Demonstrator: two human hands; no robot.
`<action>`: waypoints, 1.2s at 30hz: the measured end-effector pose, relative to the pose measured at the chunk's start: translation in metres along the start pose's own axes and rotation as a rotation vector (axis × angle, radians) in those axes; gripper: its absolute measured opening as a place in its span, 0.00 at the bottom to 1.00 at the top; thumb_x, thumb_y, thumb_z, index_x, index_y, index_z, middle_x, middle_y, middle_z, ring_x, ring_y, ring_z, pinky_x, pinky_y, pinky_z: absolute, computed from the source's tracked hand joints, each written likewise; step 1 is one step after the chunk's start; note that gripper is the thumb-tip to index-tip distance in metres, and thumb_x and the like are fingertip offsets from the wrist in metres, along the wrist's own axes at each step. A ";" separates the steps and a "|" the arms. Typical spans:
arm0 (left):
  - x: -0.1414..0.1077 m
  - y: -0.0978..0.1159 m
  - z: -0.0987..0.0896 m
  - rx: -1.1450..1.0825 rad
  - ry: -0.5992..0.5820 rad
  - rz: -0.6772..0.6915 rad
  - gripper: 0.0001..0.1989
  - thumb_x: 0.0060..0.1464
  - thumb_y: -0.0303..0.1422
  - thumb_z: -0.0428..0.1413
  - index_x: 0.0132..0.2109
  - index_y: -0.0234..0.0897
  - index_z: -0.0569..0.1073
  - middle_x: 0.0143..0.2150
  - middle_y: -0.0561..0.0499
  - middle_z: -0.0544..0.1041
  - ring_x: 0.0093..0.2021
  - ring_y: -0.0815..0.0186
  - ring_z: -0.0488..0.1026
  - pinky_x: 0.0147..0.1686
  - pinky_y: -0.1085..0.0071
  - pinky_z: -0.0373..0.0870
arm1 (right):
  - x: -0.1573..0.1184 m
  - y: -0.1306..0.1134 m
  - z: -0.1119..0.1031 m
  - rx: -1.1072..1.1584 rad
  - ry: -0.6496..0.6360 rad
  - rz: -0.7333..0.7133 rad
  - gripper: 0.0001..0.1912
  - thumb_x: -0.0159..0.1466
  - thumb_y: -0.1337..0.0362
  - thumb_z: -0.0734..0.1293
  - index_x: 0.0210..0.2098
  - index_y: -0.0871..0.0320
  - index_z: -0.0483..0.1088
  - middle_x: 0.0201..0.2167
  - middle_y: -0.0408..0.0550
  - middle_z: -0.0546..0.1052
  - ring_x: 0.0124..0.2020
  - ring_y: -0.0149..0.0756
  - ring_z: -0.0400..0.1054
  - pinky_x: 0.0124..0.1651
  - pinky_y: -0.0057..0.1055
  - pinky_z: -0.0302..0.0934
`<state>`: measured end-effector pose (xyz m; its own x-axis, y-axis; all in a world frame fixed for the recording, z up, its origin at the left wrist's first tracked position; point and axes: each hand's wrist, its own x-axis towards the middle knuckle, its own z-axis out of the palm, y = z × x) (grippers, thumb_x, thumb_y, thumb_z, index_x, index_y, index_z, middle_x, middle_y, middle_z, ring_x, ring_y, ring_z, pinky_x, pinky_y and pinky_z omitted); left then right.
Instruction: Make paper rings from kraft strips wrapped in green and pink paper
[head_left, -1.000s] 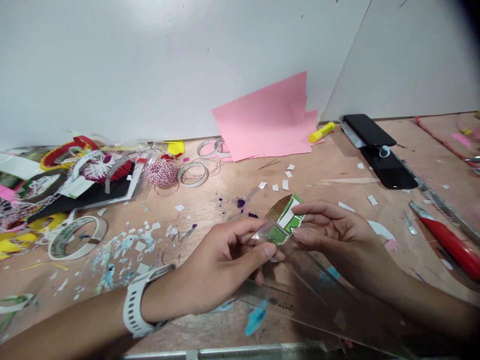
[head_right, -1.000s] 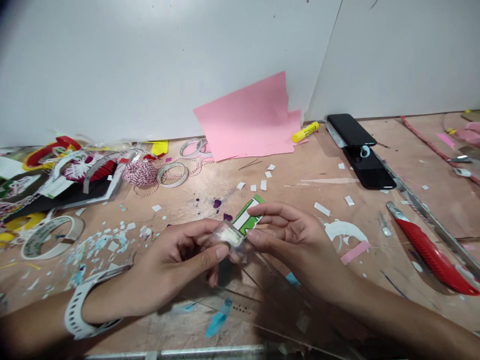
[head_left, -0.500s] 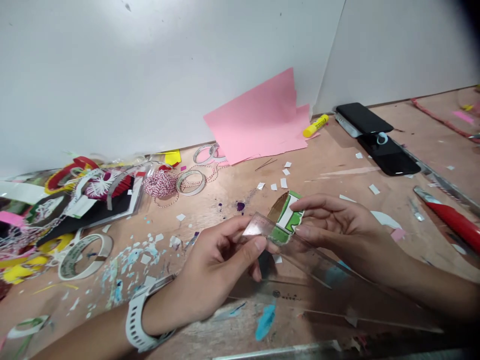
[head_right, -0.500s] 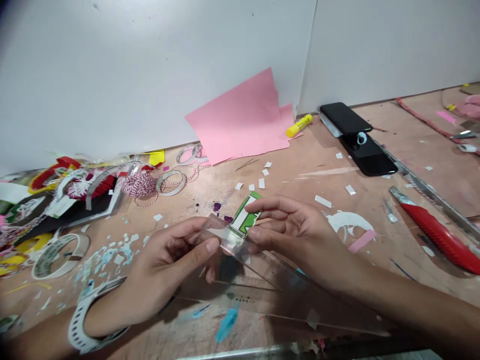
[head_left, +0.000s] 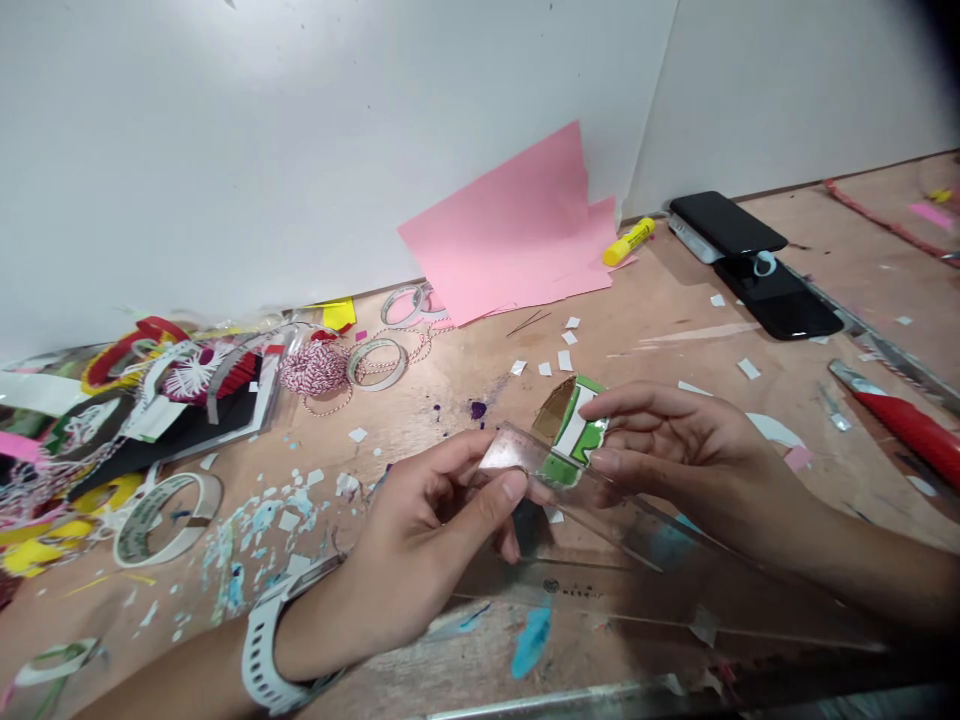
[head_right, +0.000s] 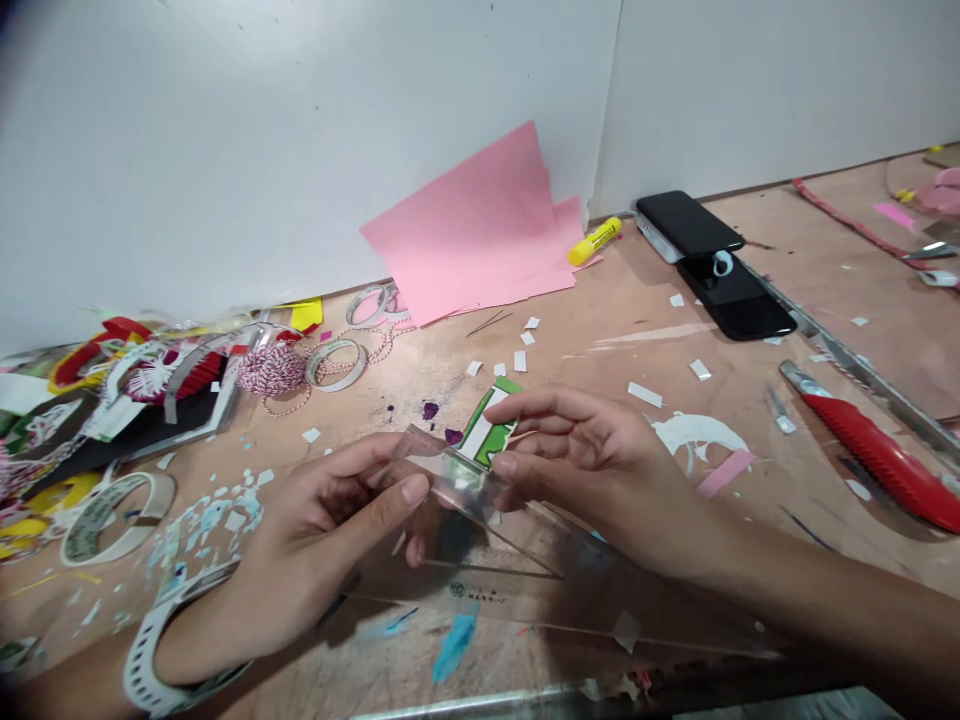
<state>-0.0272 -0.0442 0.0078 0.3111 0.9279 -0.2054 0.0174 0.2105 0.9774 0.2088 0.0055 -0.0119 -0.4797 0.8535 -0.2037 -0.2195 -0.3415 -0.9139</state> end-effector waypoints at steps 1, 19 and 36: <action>0.000 0.000 0.000 0.005 0.001 0.002 0.10 0.68 0.37 0.57 0.46 0.33 0.76 0.42 0.47 0.82 0.29 0.72 0.73 0.33 0.74 0.71 | 0.000 0.000 0.000 -0.001 -0.003 -0.003 0.16 0.60 0.65 0.79 0.47 0.53 0.78 0.35 0.43 0.84 0.30 0.32 0.80 0.36 0.28 0.76; 0.001 0.001 -0.001 0.034 0.023 0.026 0.09 0.69 0.35 0.56 0.46 0.35 0.77 0.42 0.48 0.82 0.29 0.72 0.73 0.33 0.74 0.71 | -0.003 0.001 -0.005 -0.007 -0.036 -0.023 0.15 0.62 0.68 0.77 0.48 0.49 0.78 0.39 0.42 0.83 0.33 0.30 0.81 0.38 0.22 0.76; 0.003 0.000 0.000 0.018 0.027 0.040 0.09 0.69 0.35 0.56 0.46 0.34 0.77 0.41 0.48 0.82 0.29 0.72 0.74 0.32 0.75 0.72 | 0.000 -0.001 -0.002 -0.007 -0.015 -0.005 0.14 0.61 0.66 0.78 0.46 0.50 0.78 0.36 0.43 0.84 0.34 0.31 0.81 0.40 0.23 0.75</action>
<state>-0.0261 -0.0419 0.0073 0.2862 0.9434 -0.1676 0.0225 0.1682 0.9855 0.2109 0.0066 -0.0112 -0.4915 0.8491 -0.1934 -0.2161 -0.3341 -0.9174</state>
